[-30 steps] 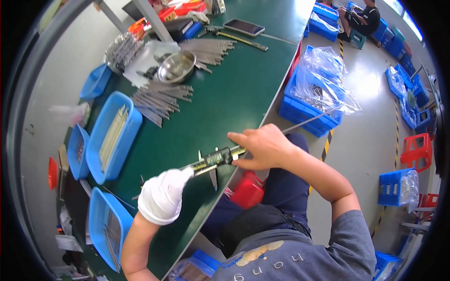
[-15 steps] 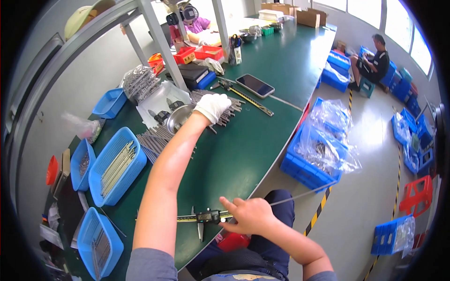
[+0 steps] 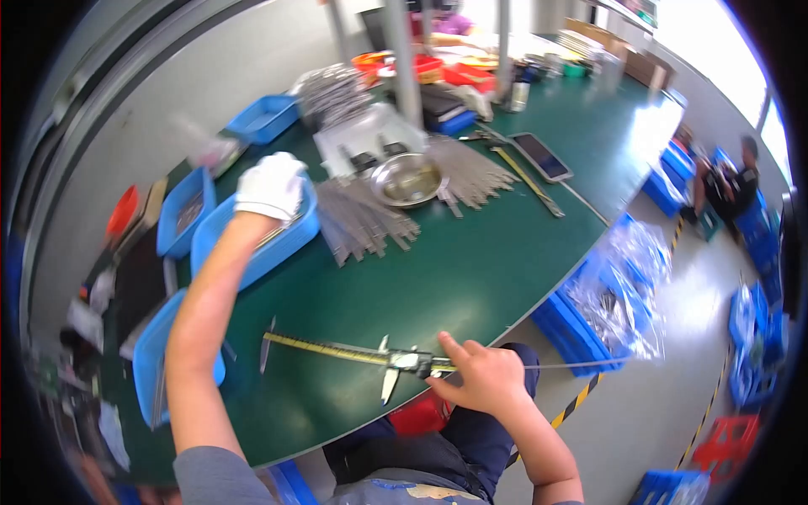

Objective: Measure the length of metal pins with a digital caliper and organize them into bundles.

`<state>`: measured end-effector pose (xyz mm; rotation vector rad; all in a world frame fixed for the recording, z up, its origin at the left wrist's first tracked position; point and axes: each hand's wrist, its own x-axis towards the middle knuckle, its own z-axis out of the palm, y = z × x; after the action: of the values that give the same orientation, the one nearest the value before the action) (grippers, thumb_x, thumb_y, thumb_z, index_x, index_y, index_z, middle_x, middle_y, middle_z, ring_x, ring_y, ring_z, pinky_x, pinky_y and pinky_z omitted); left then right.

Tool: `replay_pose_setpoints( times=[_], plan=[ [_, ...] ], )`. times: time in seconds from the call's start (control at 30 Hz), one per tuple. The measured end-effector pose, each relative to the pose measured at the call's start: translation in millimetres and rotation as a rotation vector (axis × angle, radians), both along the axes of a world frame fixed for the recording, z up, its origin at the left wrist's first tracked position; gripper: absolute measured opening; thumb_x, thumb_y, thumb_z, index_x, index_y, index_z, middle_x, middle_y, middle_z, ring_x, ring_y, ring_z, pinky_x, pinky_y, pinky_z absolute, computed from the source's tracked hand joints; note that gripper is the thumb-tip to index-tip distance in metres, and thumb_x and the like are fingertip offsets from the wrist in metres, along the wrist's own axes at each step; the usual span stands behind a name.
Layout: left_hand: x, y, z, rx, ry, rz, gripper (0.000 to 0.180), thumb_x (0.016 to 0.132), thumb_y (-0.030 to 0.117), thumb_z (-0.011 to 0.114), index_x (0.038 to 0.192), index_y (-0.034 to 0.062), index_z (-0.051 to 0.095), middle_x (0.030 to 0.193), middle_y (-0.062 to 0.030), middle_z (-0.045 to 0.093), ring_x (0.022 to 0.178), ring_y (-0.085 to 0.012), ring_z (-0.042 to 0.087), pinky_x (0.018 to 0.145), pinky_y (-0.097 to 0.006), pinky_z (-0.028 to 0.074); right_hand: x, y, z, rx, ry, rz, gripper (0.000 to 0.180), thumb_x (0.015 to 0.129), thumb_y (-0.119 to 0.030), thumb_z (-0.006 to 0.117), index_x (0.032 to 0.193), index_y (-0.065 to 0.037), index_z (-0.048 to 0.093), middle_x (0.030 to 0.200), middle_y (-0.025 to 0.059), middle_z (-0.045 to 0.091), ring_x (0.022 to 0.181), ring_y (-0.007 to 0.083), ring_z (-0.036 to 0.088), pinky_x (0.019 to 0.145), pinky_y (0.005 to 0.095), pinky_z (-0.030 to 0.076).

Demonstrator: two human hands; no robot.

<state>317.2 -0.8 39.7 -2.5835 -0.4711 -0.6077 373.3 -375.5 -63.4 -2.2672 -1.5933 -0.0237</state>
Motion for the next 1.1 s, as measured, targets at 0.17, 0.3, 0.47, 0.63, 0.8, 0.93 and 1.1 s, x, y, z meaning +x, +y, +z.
replay_pose_setpoints(
  times=[0.17,0.3,0.47,0.63,0.8,0.93,1.1],
  plan=[
    [-215,53,35,-0.304,-0.061,0.711,0.024,0.080,0.028,0.059,0.094,0.0111,0.069,0.097,-0.0167,0.066,0.088,-0.0376,0.062,0.076,-0.045,0.051,11,-5,-2,0.117,0.007,-0.034,0.061,0.068,-0.041,0.073,0.118,-0.007,0.060,0.071,0.0080,0.060,0.057,0.0253,0.062,0.048,0.0356,0.048],
    [-336,37,18,-0.503,0.161,1.083,0.040,0.082,0.039,0.055,0.096,0.0037,0.069,0.100,-0.0201,0.065,0.094,-0.0386,0.062,0.080,-0.044,0.049,18,-9,-5,0.195,-0.006,0.014,0.059,0.067,-0.028,0.074,0.119,-0.003,0.060,0.071,0.0113,0.058,0.056,0.0275,0.058,0.049,0.0365,0.044],
    [-367,-26,-30,-0.567,0.324,1.098,0.040,0.080,0.043,0.064,0.090,0.0048,0.070,0.091,-0.0174,0.067,0.087,-0.0343,0.063,0.077,-0.042,0.049,9,0,8,0.011,0.089,-0.031,0.056,0.072,-0.019,0.071,0.123,-0.002,0.058,0.081,0.0169,0.062,0.066,0.0271,0.058,0.059,0.0360,0.045],
    [-371,-19,-50,-0.574,0.157,1.139,0.024,0.083,0.025,0.060,0.087,0.0039,0.070,0.086,-0.0189,0.066,0.082,-0.0363,0.063,0.073,-0.043,0.049,11,-6,5,0.010,0.085,-0.017,0.054,0.073,-0.018,0.070,0.124,-0.002,0.057,0.084,0.0165,0.064,0.066,0.0255,0.057,0.060,0.0350,0.045],
    [-370,-12,-39,-0.521,0.228,1.085,0.024,0.083,0.025,0.058,0.089,0.0042,0.069,0.090,-0.0197,0.065,0.085,-0.0372,0.062,0.073,-0.043,0.049,-8,-22,12,0.018,0.128,-0.085,0.053,0.076,-0.018,0.070,0.125,-0.003,0.056,0.081,0.0132,0.063,0.063,0.0212,0.053,0.058,0.0321,0.043],
    [-347,-25,-42,-0.333,-0.283,0.556,0.018,0.089,0.015,0.051,0.099,0.0054,0.063,0.095,-0.0157,0.061,0.083,-0.0351,0.059,0.075,-0.041,0.048,-29,-36,20,0.037,0.122,-0.138,0.053,0.075,-0.017,0.073,0.124,-0.002,0.056,0.077,0.0109,0.061,0.058,0.0207,0.053,0.051,0.0302,0.041],
    [-242,-134,-44,-0.328,-0.182,-0.308,0.021,0.075,0.011,0.058,0.095,0.0083,0.065,0.090,-0.0101,0.062,0.078,-0.0271,0.061,0.071,-0.036,0.050,-48,-53,19,0.076,0.181,-0.146,0.044,0.074,-0.014,0.074,0.114,-0.002,0.062,0.072,0.0078,0.059,0.054,0.0170,0.051,0.050,0.0285,0.041]
  ],
)
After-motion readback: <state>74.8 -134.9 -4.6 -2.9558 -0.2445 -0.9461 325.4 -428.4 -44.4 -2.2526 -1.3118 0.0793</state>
